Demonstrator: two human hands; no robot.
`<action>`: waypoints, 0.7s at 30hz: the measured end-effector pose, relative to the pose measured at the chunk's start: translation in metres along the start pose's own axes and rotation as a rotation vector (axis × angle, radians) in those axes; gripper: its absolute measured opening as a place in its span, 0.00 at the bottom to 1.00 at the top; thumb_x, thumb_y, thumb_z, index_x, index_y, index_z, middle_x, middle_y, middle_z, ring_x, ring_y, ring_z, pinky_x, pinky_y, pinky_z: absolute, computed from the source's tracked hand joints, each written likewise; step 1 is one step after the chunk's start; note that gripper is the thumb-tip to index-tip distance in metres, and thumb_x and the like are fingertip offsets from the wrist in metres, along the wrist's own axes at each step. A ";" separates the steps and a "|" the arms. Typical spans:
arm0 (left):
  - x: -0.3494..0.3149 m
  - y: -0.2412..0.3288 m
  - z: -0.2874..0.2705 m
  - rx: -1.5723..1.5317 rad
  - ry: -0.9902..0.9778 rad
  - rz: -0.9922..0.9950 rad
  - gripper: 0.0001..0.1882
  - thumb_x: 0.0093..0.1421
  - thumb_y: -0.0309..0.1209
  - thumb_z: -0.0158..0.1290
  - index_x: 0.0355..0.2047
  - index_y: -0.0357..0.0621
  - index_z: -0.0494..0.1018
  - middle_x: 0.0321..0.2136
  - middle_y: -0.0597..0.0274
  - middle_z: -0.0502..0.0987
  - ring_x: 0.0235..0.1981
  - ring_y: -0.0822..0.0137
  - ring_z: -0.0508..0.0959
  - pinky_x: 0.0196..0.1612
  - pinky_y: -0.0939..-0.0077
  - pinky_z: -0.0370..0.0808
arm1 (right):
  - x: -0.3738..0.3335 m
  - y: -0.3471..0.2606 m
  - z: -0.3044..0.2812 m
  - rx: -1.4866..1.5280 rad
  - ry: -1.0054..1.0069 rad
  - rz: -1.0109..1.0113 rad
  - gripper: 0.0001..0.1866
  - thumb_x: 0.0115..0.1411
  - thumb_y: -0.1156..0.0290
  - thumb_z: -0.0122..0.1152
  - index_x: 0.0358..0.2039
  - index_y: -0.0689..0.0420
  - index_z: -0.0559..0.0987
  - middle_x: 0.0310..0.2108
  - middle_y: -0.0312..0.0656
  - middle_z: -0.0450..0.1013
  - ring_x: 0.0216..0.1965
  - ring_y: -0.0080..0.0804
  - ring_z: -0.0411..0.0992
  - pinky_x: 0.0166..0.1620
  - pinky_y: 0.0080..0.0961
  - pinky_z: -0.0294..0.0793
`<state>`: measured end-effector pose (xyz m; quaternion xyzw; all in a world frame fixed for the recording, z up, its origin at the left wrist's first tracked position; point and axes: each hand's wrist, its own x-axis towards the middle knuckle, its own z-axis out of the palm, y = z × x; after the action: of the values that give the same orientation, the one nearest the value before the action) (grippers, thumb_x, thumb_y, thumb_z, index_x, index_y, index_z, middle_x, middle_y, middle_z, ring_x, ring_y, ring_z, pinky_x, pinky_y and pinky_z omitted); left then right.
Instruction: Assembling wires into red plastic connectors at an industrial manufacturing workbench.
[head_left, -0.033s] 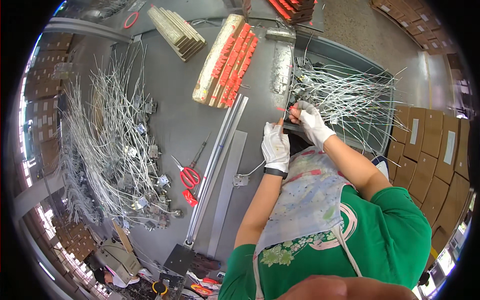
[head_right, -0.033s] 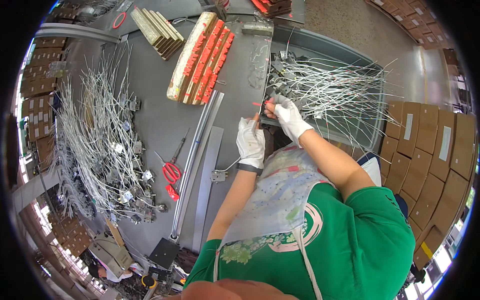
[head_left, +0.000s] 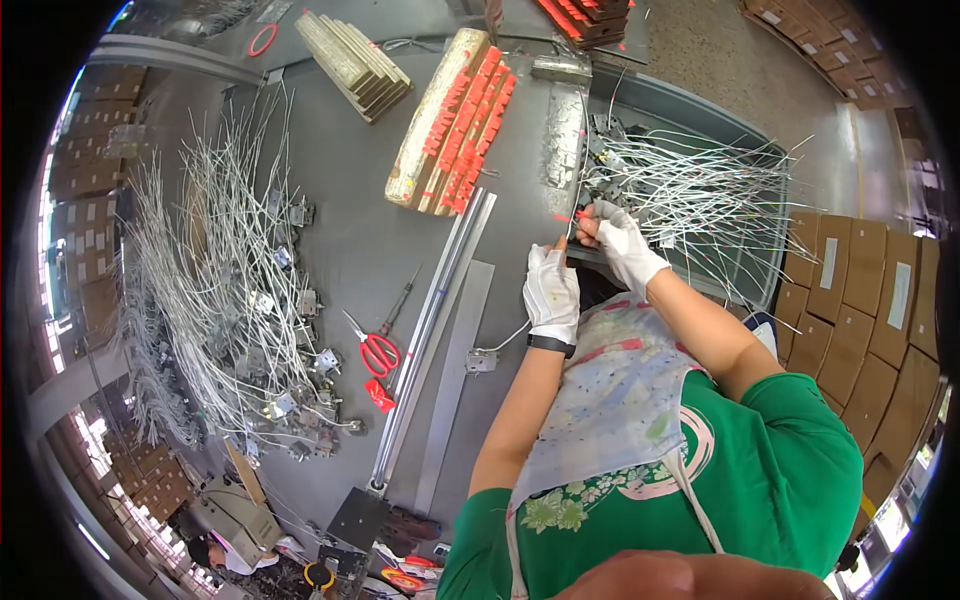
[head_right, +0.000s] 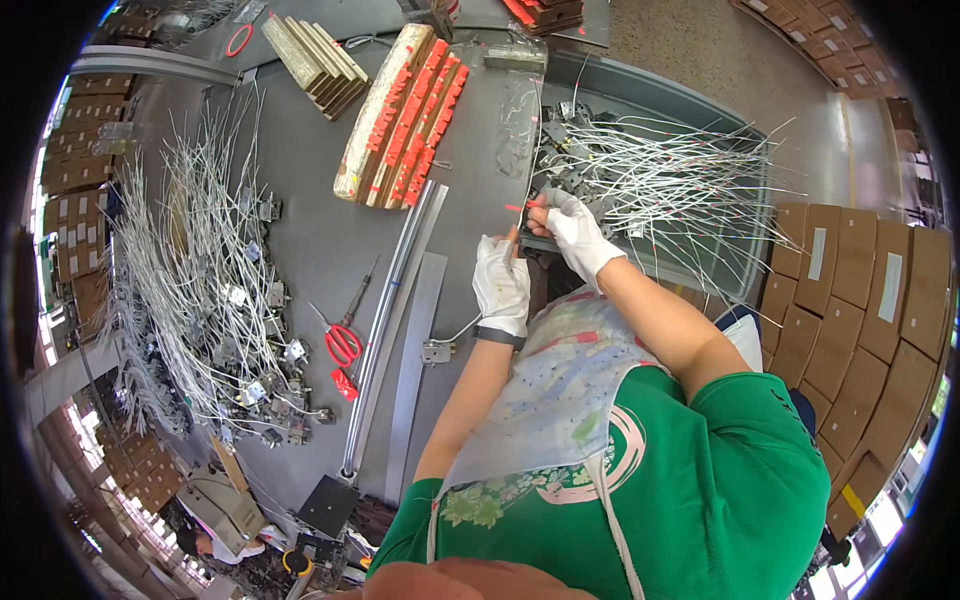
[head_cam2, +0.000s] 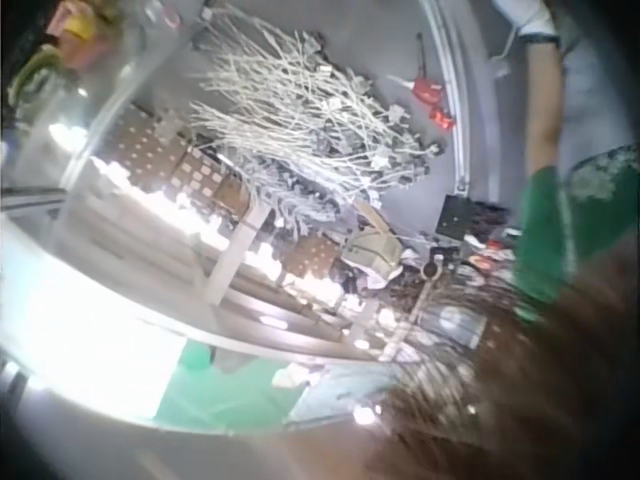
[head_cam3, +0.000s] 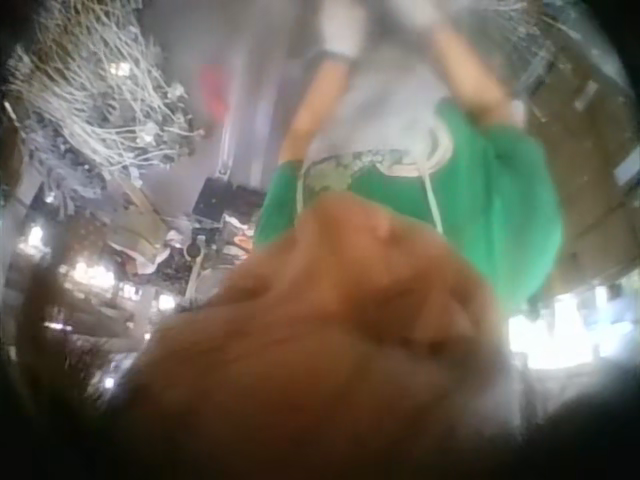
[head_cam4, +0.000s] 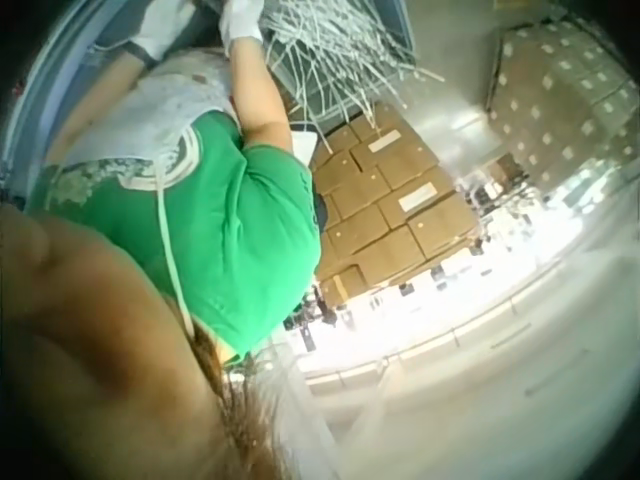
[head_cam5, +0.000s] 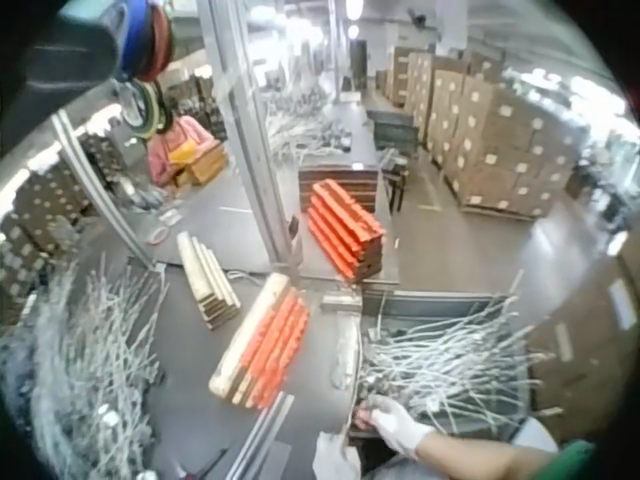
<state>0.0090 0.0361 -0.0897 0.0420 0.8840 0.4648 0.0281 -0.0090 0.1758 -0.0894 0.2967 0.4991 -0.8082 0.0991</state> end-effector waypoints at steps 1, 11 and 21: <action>0.000 0.000 0.000 0.001 0.003 -0.001 0.19 0.47 0.19 0.48 0.42 0.43 0.72 0.36 0.42 0.71 0.35 0.46 0.73 0.36 0.63 0.72 | 0.002 -0.001 0.000 -0.045 -0.051 -0.004 0.09 0.55 0.68 0.56 0.33 0.59 0.71 0.28 0.35 0.70 0.28 0.19 0.68 0.34 0.13 0.68; -0.001 0.003 -0.004 -0.008 0.030 0.056 0.17 0.49 0.19 0.48 0.41 0.45 0.73 0.31 0.48 0.71 0.31 0.50 0.73 0.33 0.65 0.71 | 0.003 -0.001 0.003 -0.066 -0.101 0.120 0.11 0.57 0.67 0.55 0.34 0.62 0.72 0.28 0.37 0.70 0.28 0.21 0.69 0.34 0.15 0.71; -0.013 0.019 -0.023 -0.140 0.183 0.200 0.13 0.52 0.19 0.48 0.39 0.37 0.71 0.30 0.53 0.70 0.32 0.56 0.71 0.36 0.69 0.69 | -0.024 -0.026 0.027 -0.008 -0.104 0.135 0.12 0.55 0.67 0.58 0.36 0.60 0.72 0.27 0.35 0.69 0.30 0.19 0.69 0.34 0.14 0.70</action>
<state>0.0209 0.0265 -0.0605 0.0853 0.8396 0.5277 -0.0962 -0.0124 0.1619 -0.0472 0.2867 0.4754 -0.8119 0.1806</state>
